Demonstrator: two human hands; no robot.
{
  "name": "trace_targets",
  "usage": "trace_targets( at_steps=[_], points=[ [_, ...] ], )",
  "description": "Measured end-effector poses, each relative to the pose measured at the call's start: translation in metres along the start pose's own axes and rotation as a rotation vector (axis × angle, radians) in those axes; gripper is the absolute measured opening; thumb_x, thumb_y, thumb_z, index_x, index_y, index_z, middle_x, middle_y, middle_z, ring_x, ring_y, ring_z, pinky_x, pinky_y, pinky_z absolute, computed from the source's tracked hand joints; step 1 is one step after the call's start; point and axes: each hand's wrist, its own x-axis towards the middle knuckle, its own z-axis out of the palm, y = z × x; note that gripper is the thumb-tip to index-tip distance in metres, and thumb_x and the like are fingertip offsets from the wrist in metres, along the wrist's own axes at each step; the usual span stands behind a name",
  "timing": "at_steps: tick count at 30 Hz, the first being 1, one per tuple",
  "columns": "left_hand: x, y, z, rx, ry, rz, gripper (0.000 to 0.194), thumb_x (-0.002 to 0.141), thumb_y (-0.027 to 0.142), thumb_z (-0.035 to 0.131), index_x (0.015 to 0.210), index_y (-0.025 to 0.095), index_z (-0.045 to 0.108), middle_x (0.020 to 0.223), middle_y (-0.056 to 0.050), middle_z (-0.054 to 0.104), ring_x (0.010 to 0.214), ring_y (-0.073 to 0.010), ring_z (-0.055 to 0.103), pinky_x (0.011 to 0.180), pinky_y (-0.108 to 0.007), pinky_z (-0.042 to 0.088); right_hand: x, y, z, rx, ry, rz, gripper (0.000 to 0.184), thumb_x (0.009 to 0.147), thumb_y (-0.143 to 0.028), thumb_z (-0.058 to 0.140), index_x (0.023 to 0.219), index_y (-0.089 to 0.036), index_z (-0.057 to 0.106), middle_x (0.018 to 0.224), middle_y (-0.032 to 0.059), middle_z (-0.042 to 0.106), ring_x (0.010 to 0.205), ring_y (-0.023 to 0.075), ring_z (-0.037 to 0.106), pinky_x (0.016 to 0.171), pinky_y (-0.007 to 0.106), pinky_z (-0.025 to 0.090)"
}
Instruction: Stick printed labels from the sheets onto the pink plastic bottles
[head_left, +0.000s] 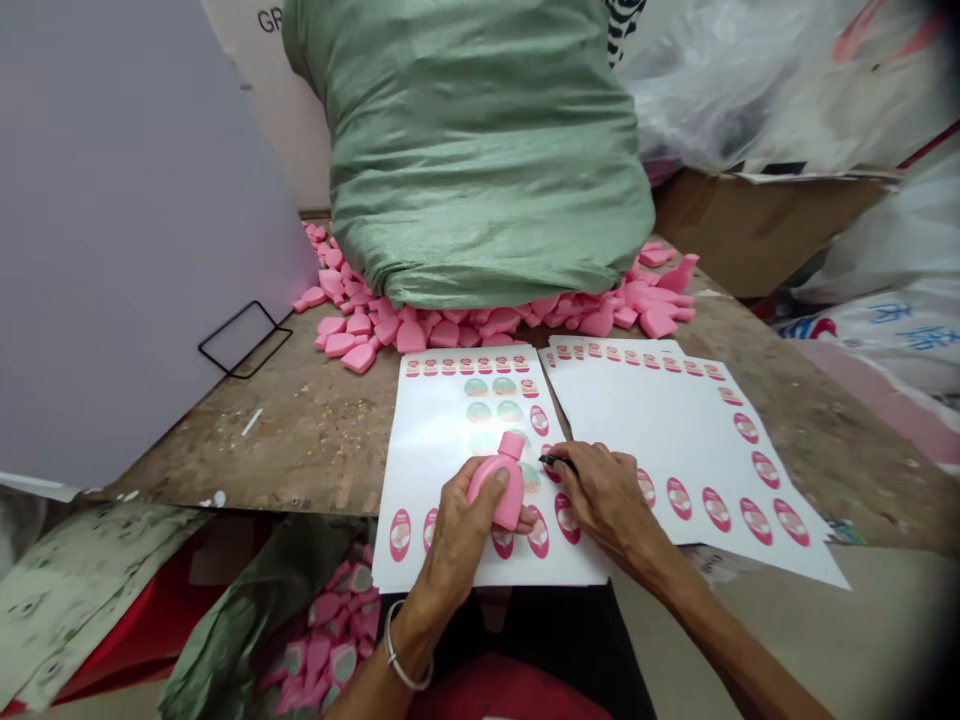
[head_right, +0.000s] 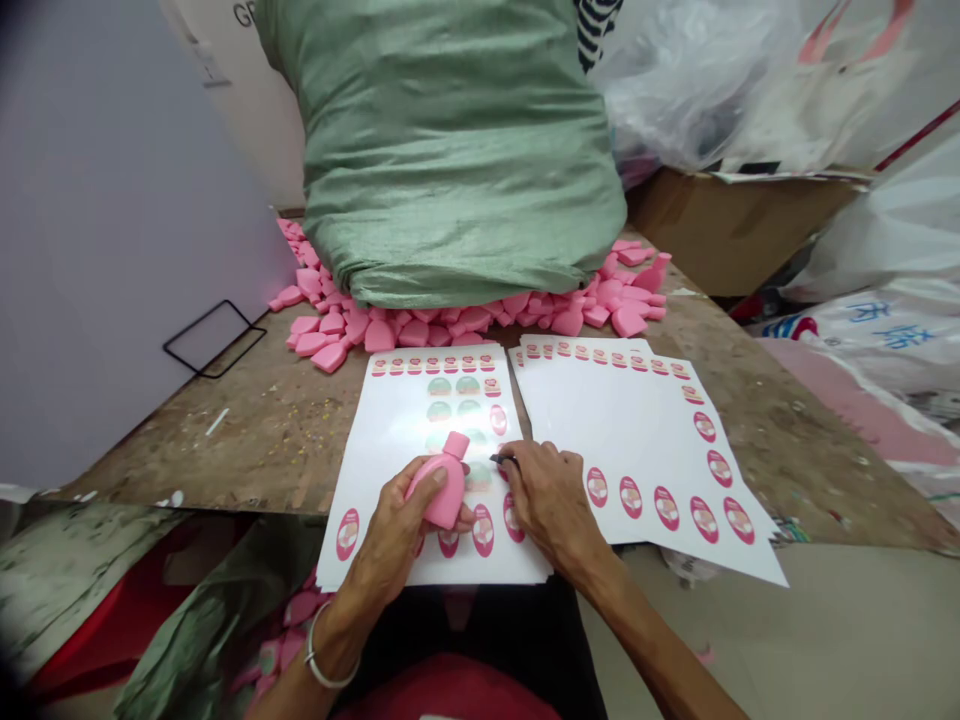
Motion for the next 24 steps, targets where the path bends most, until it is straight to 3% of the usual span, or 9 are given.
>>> trace_targets(
  at_steps=[8, 18, 24],
  points=[
    [0.003, -0.015, 0.008, 0.048, 0.055, 0.031, 0.047, 0.084, 0.054, 0.055, 0.112, 0.016, 0.052, 0.079, -0.008, 0.068, 0.074, -0.0241, 0.072, 0.060, -0.028, 0.057, 0.000, 0.001, 0.011, -0.170, 0.081, -0.130, 0.014, 0.091, -0.023, 0.047, 0.088, -0.018, 0.060, 0.079, 0.0039, 0.066, 0.076, 0.0183, 0.056, 0.076, 0.035, 0.027],
    [0.002, -0.013, 0.009, 0.125, 0.049, 0.059, 0.038, 0.091, 0.049, 0.046, 0.112, 0.017, 0.049, 0.084, -0.006, 0.066, 0.073, -0.0204, 0.072, 0.056, -0.023, 0.054, 0.003, 0.003, 0.007, -0.034, 0.038, -0.139, 0.008, 0.087, -0.022, 0.052, 0.082, -0.020, 0.058, 0.073, 0.0018, 0.064, 0.072, 0.0175, 0.056, 0.071, 0.033, 0.031],
    [0.002, -0.015, 0.008, 0.055, 0.071, 0.049, 0.039, 0.091, 0.050, 0.046, 0.112, 0.017, 0.049, 0.085, -0.006, 0.068, 0.068, -0.0187, 0.071, 0.055, -0.023, 0.055, 0.002, -0.004, 0.013, -0.060, 0.200, -0.170, 0.011, 0.083, -0.028, 0.061, 0.078, -0.019, 0.057, 0.070, 0.0020, 0.065, 0.067, 0.0174, 0.056, 0.070, 0.034, 0.035]
  ],
)
